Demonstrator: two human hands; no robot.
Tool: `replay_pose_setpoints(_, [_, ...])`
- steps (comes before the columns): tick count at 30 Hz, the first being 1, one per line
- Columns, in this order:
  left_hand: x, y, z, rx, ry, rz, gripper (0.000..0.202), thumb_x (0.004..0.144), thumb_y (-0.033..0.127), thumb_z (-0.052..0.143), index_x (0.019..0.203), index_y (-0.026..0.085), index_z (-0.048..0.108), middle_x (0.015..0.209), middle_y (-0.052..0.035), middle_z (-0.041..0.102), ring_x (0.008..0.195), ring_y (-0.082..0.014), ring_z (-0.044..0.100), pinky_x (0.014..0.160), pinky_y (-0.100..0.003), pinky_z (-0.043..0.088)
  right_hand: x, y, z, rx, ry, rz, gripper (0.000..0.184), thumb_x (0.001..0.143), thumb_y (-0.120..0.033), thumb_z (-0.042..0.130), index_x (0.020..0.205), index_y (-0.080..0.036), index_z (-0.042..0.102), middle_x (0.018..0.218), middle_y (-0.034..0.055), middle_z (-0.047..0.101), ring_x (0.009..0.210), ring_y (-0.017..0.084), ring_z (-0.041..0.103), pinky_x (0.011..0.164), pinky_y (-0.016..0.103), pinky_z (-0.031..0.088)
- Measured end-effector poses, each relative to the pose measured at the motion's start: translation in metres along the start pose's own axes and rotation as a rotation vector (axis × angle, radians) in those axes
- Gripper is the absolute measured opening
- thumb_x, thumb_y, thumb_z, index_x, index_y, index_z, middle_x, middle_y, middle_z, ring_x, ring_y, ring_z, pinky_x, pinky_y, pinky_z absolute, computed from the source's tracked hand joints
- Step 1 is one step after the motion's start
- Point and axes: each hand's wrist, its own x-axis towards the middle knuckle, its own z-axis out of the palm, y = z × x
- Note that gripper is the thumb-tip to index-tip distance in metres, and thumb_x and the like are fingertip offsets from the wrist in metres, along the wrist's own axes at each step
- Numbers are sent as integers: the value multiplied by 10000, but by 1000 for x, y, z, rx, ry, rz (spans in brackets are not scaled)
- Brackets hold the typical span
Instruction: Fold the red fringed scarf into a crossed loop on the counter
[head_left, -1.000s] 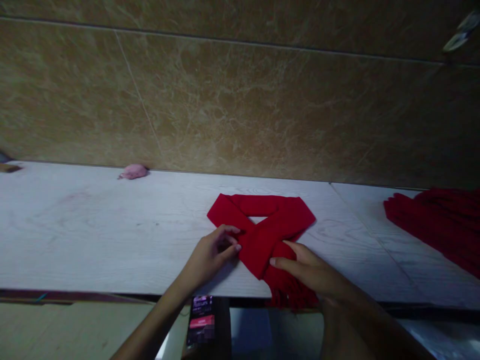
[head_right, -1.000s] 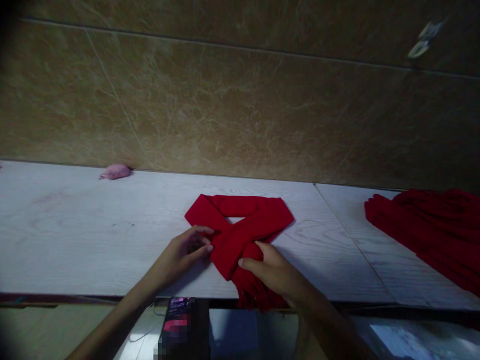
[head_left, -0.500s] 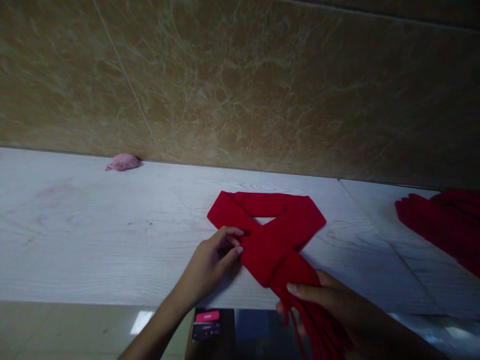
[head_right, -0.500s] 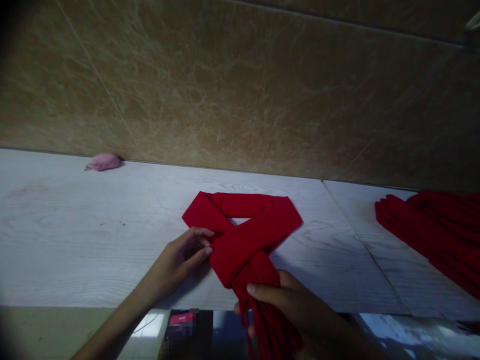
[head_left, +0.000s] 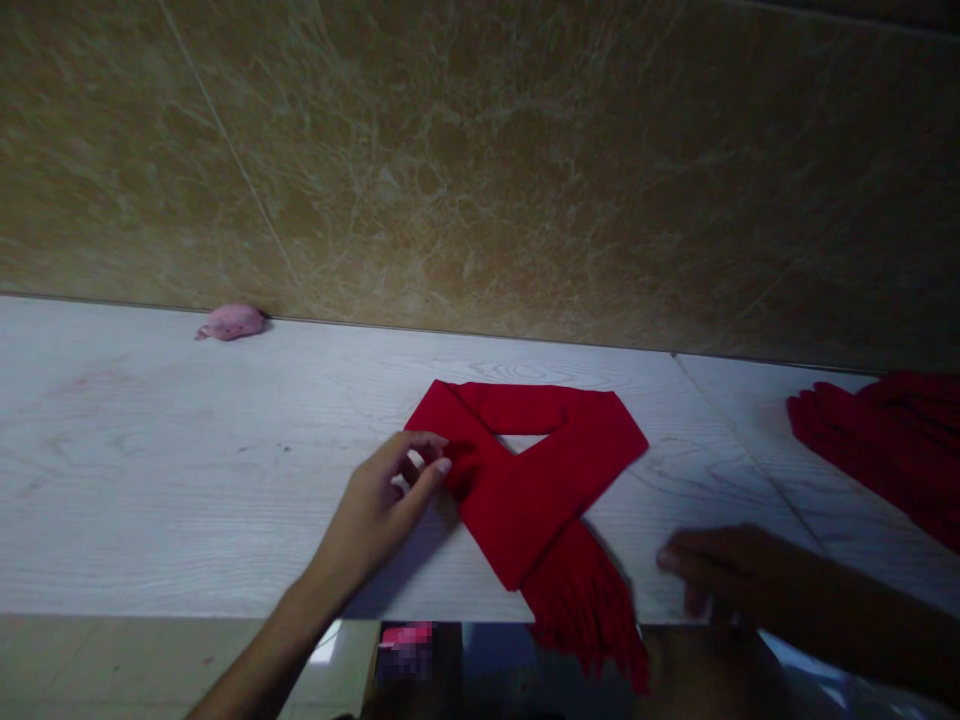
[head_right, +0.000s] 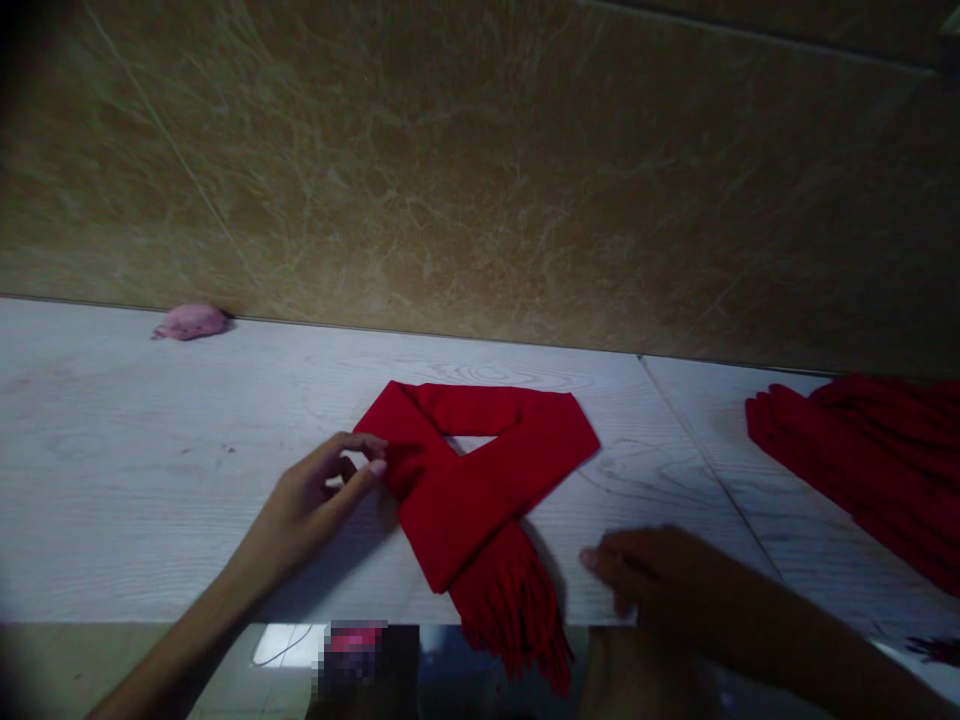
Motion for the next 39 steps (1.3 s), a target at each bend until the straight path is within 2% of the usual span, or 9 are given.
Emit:
replay_pose_setpoints(4, [54, 4, -26, 448, 130, 19, 526, 955, 608, 421, 1141, 186, 673, 1126, -126, 718, 874, -247, 671, 751, -350, 527, 70, -18, -47, -240, 468, -24, 470, 892, -642, 433, 733, -266, 666, 751, 114, 741, 664, 272, 680, 633, 393, 518])
replay_pose_setpoints(8, [99, 5, -23, 754, -136, -217, 631, 978, 659, 283, 853, 191, 687, 882, -144, 739, 811, -300, 687, 719, -365, 482, 127, -38, -36, -444, 487, 75, 553, 992, -607, 333, 898, -206, 701, 1010, 183, 760, 964, 321, 714, 827, 418, 514])
replay_pose_setpoints(13, [114, 0, -5, 598, -98, -75, 533, 909, 686, 439, 785, 200, 619, 772, -83, 693, 711, -227, 624, 603, -287, 400, 149, -41, -8, -513, 555, 51, 599, 1027, -576, 264, 911, -208, 722, 1026, 184, 761, 962, 309, 713, 777, 373, 479])
replay_pose_setpoints(17, [134, 0, -2, 308, -100, -115, 591, 881, 733, 441, 690, 192, 582, 672, -42, 628, 626, -185, 558, 536, -274, 352, 165, -38, -15, -464, 649, -25, 559, 1019, -573, 313, 871, -205, 707, 940, 159, 761, 897, 302, 693, 701, 351, 429])
replay_pose_setpoints(20, [153, 0, -2, 374, -119, -157, 610, 922, 690, 409, 637, 184, 597, 645, -51, 623, 616, -193, 574, 543, -286, 360, 182, -36, -24, -440, 663, -46, 547, 1014, -572, 345, 814, -208, 701, 926, 156, 754, 888, 302, 684, 701, 354, 419])
replay_pose_setpoints(27, [157, 0, 8, 902, 50, -181, 570, 965, 643, 441, 1085, 176, 745, 1068, -172, 762, 1023, -353, 696, 841, -408, 515, 198, -37, -22, -449, 772, -17, 569, 989, -627, 370, 931, -200, 742, 954, 176, 750, 932, 341, 683, 782, 418, 485])
replay_pose_setpoints(30, [144, 10, 18, 933, 145, 40, 493, 1024, 513, 418, 1249, 163, 683, 1259, -178, 712, 1220, -341, 623, 998, -443, 487, 194, -42, -17, -461, 864, -193, 548, 1016, -541, 341, 1137, -167, 724, 1170, 196, 723, 1108, 354, 649, 913, 472, 501])
replay_pose_setpoints(34, [131, 18, 38, 901, -85, 444, 476, 1073, 423, 358, 1464, 242, 561, 1599, -70, 484, 1529, -301, 317, 1251, -522, 210, 193, -53, 0, -531, 713, -578, 561, 1033, -469, 337, 1406, -142, 599, 1518, 177, 544, 1408, 300, 487, 1149, 458, 397])
replay_pose_setpoints(39, [128, 3, 54, 903, -414, 444, 601, 1077, 562, 251, 1613, 310, 351, 1706, -45, 290, 1584, -369, 159, 1244, -654, 81, 199, -56, 22, -691, 432, -551, 599, 1039, -534, 322, 1540, -245, 478, 1651, 105, 395, 1525, 329, 341, 1226, 628, 230])
